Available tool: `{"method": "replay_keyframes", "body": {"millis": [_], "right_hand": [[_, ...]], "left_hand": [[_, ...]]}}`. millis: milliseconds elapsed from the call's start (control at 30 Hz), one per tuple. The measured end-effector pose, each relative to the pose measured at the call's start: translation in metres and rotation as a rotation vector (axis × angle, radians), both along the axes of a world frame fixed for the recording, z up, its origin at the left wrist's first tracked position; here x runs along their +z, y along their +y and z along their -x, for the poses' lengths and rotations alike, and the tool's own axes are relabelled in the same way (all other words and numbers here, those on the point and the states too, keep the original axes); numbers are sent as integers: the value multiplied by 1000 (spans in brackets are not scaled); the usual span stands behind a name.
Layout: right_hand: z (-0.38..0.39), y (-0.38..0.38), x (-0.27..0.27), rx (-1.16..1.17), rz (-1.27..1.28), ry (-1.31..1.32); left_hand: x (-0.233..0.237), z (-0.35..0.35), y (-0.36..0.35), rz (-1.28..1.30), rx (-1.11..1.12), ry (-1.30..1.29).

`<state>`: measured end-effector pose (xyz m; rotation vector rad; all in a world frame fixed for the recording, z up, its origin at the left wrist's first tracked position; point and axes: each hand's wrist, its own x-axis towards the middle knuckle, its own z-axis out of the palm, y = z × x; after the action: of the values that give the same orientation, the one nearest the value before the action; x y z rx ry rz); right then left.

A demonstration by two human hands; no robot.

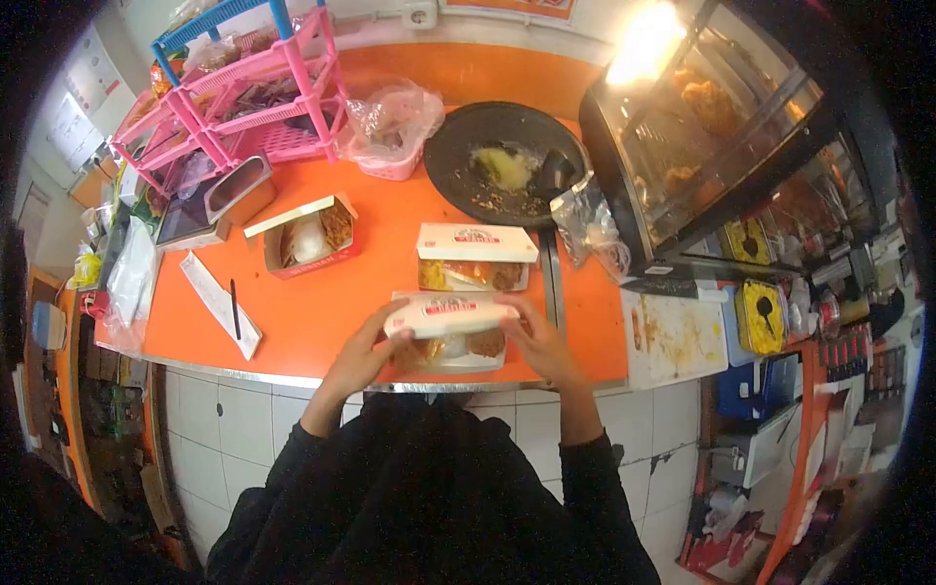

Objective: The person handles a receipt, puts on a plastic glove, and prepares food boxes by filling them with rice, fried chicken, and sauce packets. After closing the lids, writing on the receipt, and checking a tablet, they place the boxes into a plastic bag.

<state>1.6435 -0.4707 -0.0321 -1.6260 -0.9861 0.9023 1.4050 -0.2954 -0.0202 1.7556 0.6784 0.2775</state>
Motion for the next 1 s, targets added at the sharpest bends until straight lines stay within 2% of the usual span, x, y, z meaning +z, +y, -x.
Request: {"method": "replay_keyframes", "body": {"millis": [100, 133, 233, 300, 400, 500, 533, 633, 833, 933, 1000], "right_hand": [[-2, 6, 22, 57, 144, 22], [-1, 3, 15, 55, 105, 54], [8, -11, -3, 61, 13, 185], [24, -22, -1, 75, -15, 327], [39, -33, -24, 90, -39, 273], [44, -40, -43, 91, -29, -354], [49, -39, -39, 16, -108, -420], [50, -38, -52, 55, -251, -653], [51, -34, -49, 108, -307, -846], [43, -30, -70, 76, -382, -928], [43, -27, -75, 52, -409, -921]], "left_hand": [[35, -6, 4, 120, 13, 206], [41, -5, 2, 200, -3, 170], [7, 10, -2, 56, -43, 91], [4, 18, -6, 53, -55, 35], [-3, 26, -8, -20, -68, 2], [-21, 34, 0, -100, -101, -62], [-29, 37, 1, -120, -115, -91], [-51, 43, 0, -230, -63, -159], [-61, 49, 7, -380, -96, -137], [-61, 47, 8, -496, -115, -129], [-55, 44, 10, -666, -129, -160]]}}
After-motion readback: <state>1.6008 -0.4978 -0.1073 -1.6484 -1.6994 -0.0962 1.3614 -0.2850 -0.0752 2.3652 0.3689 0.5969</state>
